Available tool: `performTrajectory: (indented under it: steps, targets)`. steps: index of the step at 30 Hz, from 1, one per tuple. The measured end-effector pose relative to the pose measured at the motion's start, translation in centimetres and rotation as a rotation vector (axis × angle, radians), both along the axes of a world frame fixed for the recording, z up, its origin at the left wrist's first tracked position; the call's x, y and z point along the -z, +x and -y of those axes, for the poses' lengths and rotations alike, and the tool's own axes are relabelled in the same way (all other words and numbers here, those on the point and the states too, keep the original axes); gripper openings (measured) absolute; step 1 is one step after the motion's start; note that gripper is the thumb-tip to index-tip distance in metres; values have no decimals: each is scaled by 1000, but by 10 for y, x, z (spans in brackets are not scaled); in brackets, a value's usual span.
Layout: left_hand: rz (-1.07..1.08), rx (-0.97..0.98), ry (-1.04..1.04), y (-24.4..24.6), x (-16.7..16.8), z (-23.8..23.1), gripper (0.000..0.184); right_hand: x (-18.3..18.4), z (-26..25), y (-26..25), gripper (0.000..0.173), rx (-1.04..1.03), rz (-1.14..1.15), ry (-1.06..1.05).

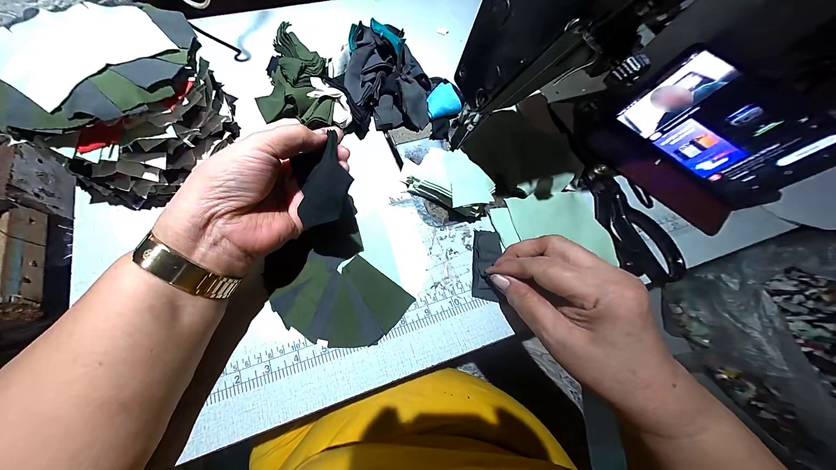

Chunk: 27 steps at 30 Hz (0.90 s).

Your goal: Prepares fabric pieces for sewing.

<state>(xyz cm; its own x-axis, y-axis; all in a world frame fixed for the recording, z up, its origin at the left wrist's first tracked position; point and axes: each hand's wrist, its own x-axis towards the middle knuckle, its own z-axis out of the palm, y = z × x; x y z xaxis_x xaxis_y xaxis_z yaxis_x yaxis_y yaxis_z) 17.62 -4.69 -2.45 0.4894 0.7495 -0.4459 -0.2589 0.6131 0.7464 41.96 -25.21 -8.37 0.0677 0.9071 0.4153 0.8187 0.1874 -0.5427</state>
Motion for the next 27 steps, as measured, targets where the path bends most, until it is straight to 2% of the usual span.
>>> performTrajectory:
  steps: [4, 6, 12, 18, 24, 27]
  targets:
    - [96, 179, -34, -3, 2, 1, 19, -4, -4, 2, 16, 22, 6, -19]
    - [92, 226, 25, -3, 1, 4, 21, -5, -6, 4, 15, 53, -21, -35]
    - [-99, 435, 524, 1, 3, 14, 14, -28, -21, 12, 21, 38, -230, -52]
    - [-225, 538, 813, 9, 1, 28, 41, -51, -31, -3, 26, -112, -481, -2]
    - [-199, 521, 1039, 15, 6, 38, 34, -53, -33, -25, 25, -137, -472, 109]
    - [-239, 462, 1102, 14, 6, 37, 24, -56, -27, -16, 23, -72, -242, 186]
